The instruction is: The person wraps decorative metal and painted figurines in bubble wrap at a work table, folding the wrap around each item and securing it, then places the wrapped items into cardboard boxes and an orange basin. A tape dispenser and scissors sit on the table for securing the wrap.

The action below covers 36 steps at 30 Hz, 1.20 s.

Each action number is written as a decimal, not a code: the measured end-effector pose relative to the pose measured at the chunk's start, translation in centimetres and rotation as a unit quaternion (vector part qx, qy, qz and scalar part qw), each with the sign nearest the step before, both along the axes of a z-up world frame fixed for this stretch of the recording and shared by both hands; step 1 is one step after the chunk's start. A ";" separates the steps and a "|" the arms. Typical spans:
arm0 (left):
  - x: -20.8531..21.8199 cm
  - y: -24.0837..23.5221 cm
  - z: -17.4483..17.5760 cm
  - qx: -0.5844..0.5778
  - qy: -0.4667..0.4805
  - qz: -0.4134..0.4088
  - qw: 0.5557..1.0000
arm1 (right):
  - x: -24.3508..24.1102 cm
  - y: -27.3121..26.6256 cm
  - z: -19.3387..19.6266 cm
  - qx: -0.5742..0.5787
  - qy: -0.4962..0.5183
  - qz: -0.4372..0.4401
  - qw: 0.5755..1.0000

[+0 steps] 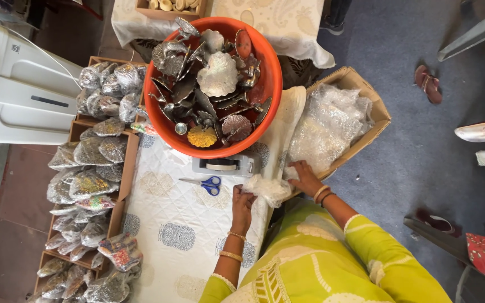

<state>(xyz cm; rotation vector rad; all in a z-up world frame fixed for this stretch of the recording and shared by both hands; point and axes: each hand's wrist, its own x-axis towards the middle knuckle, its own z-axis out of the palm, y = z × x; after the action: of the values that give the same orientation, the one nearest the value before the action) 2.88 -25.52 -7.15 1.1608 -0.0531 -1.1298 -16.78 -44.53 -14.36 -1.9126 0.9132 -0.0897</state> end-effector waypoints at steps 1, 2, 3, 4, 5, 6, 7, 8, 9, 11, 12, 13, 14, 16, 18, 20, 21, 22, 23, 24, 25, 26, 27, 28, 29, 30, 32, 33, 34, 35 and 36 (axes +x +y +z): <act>-0.1 0.2 0.0 -0.010 0.002 0.001 1.000 | -0.1 0.6 0.5 -0.003 -0.029 0.026 0.999; -0.1 0.4 -0.3 -0.012 0.002 0.002 1.000 | 0.1 1.0 1.4 -0.005 -0.029 0.027 0.999; 0.0 0.6 -0.7 0.002 0.005 0.014 1.000 | 0.4 1.3 2.3 -0.016 0.018 0.071 0.997; 0.0 1.0 -1.0 0.018 0.009 0.026 0.999 | 0.6 1.9 3.2 -0.026 0.066 0.116 0.991; 0.0 1.3 -1.8 0.018 0.009 0.028 0.999 | 0.5 2.4 2.6 -0.027 0.067 0.117 0.991; 0.0 1.6 -2.5 0.005 0.001 0.034 0.999 | 0.4 2.9 1.9 -0.039 0.026 0.137 0.989; 0.1 1.9 -3.3 -0.008 -0.007 0.040 0.999 | 0.3 3.4 1.2 -0.052 -0.015 0.157 0.986; -0.1 1.8 -3.2 -0.007 -0.007 0.043 0.999 | 0.5 3.5 1.6 -0.051 -0.014 0.159 0.986; -0.2 1.7 -3.1 -0.003 -0.007 0.044 0.999 | 0.6 3.7 2.1 -0.064 -0.026 0.175 0.982; -0.2 1.7 -3.0 0.000 -0.006 0.048 0.999 | 0.7 3.5 2.0 -0.075 -0.038 0.193 0.978; -0.1 1.9 -3.1 -0.001 -0.002 0.059 0.998 | 0.6 3.3 1.4 -0.100 -0.044 0.202 0.973; 0.0 2.0 -3.1 -0.003 0.003 0.069 0.998 | 0.5 3.1 0.8 -0.124 -0.050 0.211 0.968; 0.2 2.2 -2.4 -0.004 0.002 0.072 0.997 | 0.4 2.5 0.9 -0.125 -0.051 0.214 0.968; 0.6 2.8 -1.1 0.018 0.006 0.090 0.996 | 0.3 1.6 1.0 -0.067 0.046 0.128 0.988; 0.7 3.5 -0.6 0.019 0.012 0.103 0.994 | 0.1 0.4 0.3 -0.084 0.022 0.083 0.993; 0.7 4.3 -0.4 0.020 0.018 0.115 0.993 | 0.2 -0.5 -0.8 -0.100 -0.003 0.036 0.994; 0.6 4.6 -0.4 0.009 0.029 0.114 0.993 | 0.5 -0.7 -1.5 -0.100 0.000 0.033 0.994; 0.3 5.0 -0.5 -0.003 0.040 0.114 0.993 | 0.5 -1.0 -2.2 -0.100 0.003 0.030 0.995; 0.4 5.2 -0.2 -0.003 0.041 0.117 0.992 | 1.0 -1.1 -1.4 -0.100 0.003 0.033 0.994; 0.6 5.4 0.1 -0.004 0.038 0.123 0.992 | 1.6 -1.3 -0.6 -0.056 0.051 0.066 0.995; 0.7 5.5 0.4 -0.004 0.035 0.128 0.991 | 2.2 -1.5 0.2 -0.011 0.098 0.098 0.990; 1.3 5.9 0.6 -0.004 0.035 0.131 0.991 | 1.8 -1.2 -2.9 -0.012 0.098 0.101 0.990; 1.8 6.4 0.7 -0.007 0.031 0.152 0.988 | 1.5 -0.8 -6.0 -0.007 0.072 0.120 0.990; 2.4 6.8 0.9 -0.010 0.027 0.174 0.984 | 1.3 -0.7 -9.1 -0.003 0.045 0.141 0.989; 2.9 7.3 1.0 -0.011 0.026 0.178 0.984 | 1.4 -0.9 -9.1 -0.004 0.044 0.145 0.988; 3.4 8.0 1.2 -0.008 0.030 0.194 0.981 | 1.5 -0.9 -9.0 0.064 0.030 0.166 0.984; 4.0 9.2 1.5 -0.005 0.033 0.216 0.976 | 1.9 -0.9 -9.2 0.132 0.016 0.195 0.972; 4.0 9.8 1.7 -0.013 0.040 0.230 0.972 | 2.2 -0.9 -9.3 0.095 0.064 0.257 0.960; 4.2 10.1 1.9 -0.022 0.047 0.246 0.968 | 2.7 -1.2 -9.5 0.054 0.111 0.319 0.940; 4.2 10.8 1.5 -0.023 0.045 0.253 0.966 | 3.2 -0.8 -9.1 0.053 0.110 0.326 0.938; 4.1 11.5 1.1 -0.041 0.049 0.257 0.964 | 3.8 -0.4 -8.8 0.130 0.094 0.261 0.952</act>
<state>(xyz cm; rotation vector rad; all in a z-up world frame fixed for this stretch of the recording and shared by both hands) 7.01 -14.02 -6.00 0.9680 0.2630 -0.7135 -13.03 -44.94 -23.12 -1.8691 0.4806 0.5111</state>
